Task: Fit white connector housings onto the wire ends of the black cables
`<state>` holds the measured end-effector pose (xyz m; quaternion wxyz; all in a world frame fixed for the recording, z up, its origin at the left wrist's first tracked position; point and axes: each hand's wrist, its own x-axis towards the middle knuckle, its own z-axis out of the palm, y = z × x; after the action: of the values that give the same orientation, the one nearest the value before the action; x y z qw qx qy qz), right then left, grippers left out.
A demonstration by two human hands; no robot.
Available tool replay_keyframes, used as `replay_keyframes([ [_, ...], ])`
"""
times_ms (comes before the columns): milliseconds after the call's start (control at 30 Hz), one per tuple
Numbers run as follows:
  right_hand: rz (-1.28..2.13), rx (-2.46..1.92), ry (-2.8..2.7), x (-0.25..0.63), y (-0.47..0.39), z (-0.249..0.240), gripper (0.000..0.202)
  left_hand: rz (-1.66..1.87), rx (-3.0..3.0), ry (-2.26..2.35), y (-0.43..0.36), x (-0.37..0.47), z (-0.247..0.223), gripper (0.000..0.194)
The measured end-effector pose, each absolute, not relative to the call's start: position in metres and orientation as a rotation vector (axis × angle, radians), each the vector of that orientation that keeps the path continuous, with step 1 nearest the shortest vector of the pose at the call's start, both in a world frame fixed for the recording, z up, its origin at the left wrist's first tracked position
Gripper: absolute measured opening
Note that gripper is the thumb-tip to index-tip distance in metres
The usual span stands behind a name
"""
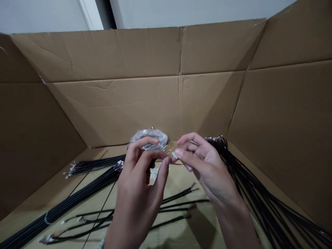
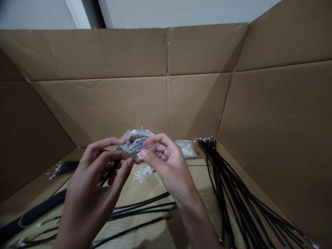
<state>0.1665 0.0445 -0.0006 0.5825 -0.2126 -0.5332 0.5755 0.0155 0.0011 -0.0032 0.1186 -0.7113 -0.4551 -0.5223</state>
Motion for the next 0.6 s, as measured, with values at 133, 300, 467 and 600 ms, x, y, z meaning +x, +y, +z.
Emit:
replay_keyframes([
  [133,1.263,-0.536,-1.287,0.1663,0.0415,0.0015,0.014,-1.503,-2.057,-1.322,0.0009,0.015,-0.0038,0.007],
  [300,1.172,-0.59,-1.324,0.167,0.038,0.0038,0.013,-1.491,-2.035,-1.292,0.0016,0.0171,-0.0038,0.007],
  [467,1.213,-0.584,-1.305,0.1685,0.0387,0.0027,0.014,-1.479,-2.046,-1.291,0.0008,0.0182,-0.0049,0.008],
  [600,1.284,-0.543,-1.274,0.1692,0.041,0.0018,0.015,-1.487,-2.039,-1.291,-0.0004,0.0171,-0.0049,0.009],
])
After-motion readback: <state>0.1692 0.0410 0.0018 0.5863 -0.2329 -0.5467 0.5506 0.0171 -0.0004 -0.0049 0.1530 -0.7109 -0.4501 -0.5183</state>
